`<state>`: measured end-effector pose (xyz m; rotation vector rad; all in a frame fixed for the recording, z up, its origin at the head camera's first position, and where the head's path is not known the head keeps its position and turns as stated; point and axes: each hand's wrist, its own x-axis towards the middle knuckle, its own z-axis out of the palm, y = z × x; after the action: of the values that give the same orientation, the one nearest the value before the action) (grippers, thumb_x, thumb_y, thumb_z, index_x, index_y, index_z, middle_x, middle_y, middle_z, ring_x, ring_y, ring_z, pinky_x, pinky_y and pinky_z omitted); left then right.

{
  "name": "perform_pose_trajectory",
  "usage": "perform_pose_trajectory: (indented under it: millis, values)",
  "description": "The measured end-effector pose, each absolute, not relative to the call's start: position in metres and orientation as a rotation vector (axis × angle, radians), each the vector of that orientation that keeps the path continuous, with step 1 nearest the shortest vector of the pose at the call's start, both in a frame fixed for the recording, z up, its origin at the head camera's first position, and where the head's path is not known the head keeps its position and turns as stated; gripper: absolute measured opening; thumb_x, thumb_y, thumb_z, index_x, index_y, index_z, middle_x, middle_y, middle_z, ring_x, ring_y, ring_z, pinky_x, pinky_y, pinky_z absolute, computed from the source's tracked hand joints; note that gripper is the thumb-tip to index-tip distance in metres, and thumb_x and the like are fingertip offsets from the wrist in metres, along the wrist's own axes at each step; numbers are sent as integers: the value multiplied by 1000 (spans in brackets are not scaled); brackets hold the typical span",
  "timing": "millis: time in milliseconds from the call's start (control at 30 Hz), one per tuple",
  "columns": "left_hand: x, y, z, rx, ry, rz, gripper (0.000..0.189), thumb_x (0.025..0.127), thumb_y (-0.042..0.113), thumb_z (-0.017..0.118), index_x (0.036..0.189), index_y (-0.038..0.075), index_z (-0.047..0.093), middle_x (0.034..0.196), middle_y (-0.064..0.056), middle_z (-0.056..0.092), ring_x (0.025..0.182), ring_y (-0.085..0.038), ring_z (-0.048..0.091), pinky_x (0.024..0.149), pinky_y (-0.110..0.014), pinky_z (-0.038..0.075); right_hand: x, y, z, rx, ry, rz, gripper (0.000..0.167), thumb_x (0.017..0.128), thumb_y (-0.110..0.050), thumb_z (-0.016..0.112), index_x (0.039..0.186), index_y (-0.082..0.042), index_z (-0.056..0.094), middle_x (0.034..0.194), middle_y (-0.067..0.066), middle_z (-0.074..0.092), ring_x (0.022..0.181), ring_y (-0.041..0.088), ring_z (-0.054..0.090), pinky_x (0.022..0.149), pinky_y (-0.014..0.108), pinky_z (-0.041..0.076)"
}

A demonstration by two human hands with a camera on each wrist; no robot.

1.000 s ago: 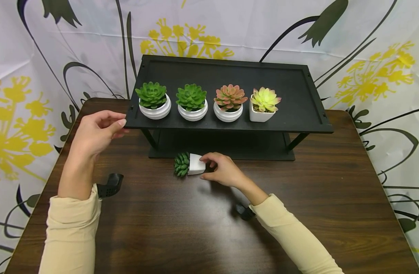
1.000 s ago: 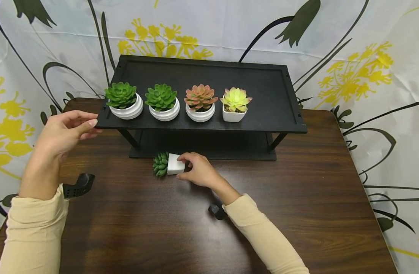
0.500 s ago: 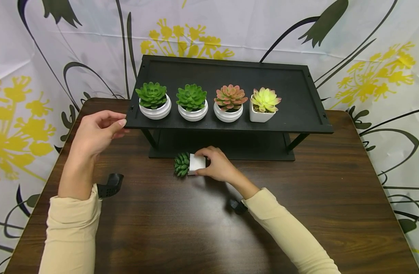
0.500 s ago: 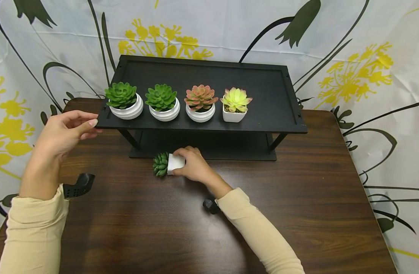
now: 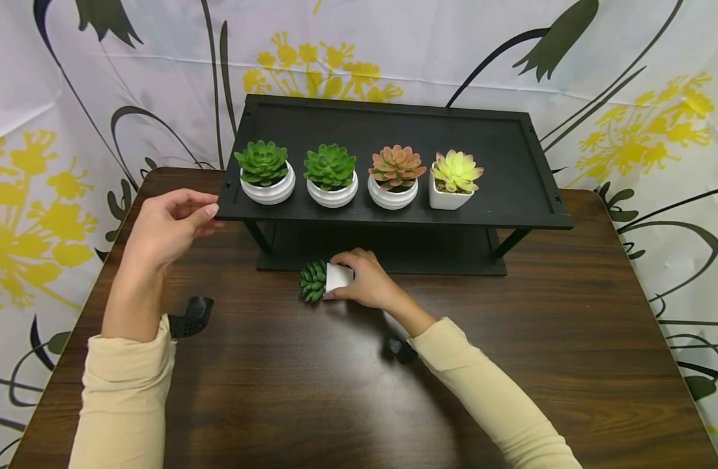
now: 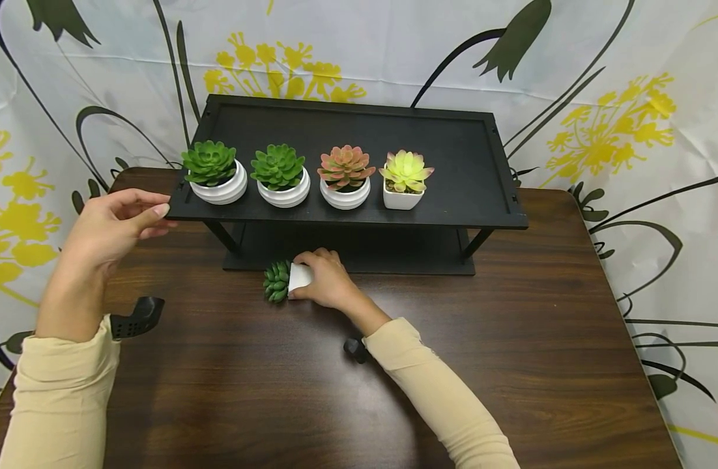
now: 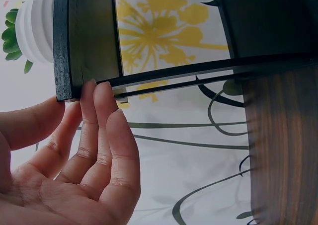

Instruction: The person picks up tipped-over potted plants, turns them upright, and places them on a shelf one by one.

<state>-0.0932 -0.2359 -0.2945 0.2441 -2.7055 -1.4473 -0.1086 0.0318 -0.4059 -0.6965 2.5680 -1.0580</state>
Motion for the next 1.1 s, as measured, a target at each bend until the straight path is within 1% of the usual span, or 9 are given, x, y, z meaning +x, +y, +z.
perform_pose_trajectory:
  millis: [233,533,833,1100]
  values:
    - [-94,-236,-295,226,-2690,-1480,23,90,3,54,110,-9,57,68,15,58,60,7,58,59,-13,50,-110,28,-409,-690,2579,-1042,54,68,-20,81,115,-6,60,105,13,54,97,29,44,73,32,41]
    - [-95,-238,-295,206,-2690,-1524,27,91,2,52,113,-13,54,66,21,55,59,8,57,59,-10,49,-111,23,-413,-663,2584,-1023,55,67,-20,81,116,-7,59,104,14,52,96,30,44,69,29,41]
    - [-94,-238,-295,205,-2702,-1515,27,91,3,52,113,-12,54,67,20,56,59,8,57,59,-11,49,-110,18,-414,-640,2590,-1004,56,67,-20,82,117,-8,59,104,14,51,96,29,43,66,27,42]
    - [-94,-238,-294,209,-2704,-1517,28,91,4,53,114,-12,54,66,20,56,60,9,57,59,-11,49,-108,15,-411,-614,2626,-950,58,66,-22,82,117,-9,59,101,13,51,92,27,43,62,25,41]
